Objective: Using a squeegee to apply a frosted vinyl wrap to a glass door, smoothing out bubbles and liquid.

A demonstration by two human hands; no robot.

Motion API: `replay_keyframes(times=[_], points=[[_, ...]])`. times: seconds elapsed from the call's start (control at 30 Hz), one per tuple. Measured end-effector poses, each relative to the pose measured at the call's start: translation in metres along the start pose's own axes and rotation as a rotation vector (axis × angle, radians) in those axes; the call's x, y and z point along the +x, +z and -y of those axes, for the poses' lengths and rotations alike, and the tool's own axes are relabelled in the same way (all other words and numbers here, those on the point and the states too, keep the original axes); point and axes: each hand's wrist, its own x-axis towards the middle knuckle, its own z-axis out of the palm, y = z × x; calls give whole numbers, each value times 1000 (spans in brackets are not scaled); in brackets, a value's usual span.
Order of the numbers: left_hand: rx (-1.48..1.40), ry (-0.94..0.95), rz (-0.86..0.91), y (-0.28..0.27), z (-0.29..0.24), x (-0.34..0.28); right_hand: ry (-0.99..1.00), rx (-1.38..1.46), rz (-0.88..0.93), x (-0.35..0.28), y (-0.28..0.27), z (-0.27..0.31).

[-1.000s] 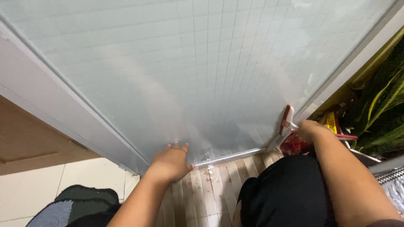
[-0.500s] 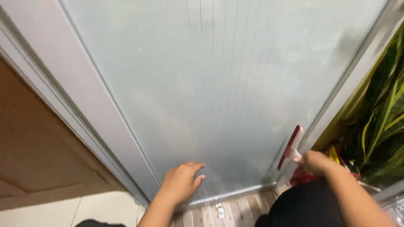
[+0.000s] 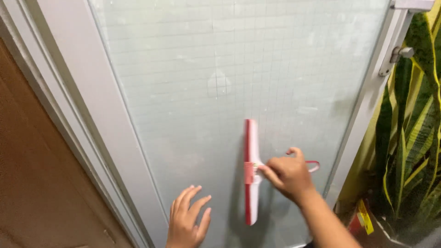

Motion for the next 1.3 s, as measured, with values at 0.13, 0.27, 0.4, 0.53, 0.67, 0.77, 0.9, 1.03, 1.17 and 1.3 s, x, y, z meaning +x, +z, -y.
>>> replay_keyframes(times=[0.13, 0.27, 0.4, 0.53, 0.67, 0.77, 0.9, 1.03, 1.17, 1.3], points=[[-217, -109, 78, -11, -25, 35, -105, -12, -267, 50, -12, 45], [-460, -571, 269, -28, -47, 84, -184, -71, -461, 87, -30, 61], [-460, -492, 212, -18, -49, 102, -53, -74, -432, 92, -37, 63], [-381, -711, 265, -4, -65, 118, 31, -13, -358, 90, -33, 65], [-602, -899, -10, 8, -72, 124, 60, -14, -306, 81, -39, 65], [-854, -1010, -44, 11, -74, 123, 53, -68, -340, 74, -52, 71], [-1012, -913, -172, 20, -69, 123, -204, -93, -580, 69, -67, 76], [-1026, -888, -303, 27, -62, 119, -438, 248, -437, 67, -54, 84], [-1100, -899, -323, 25, -65, 122, 10, 412, -64, 55, -17, 69], [-1130, -847, -222, 30, -76, 122, 349, 1374, 29, 52, 0, 53]])
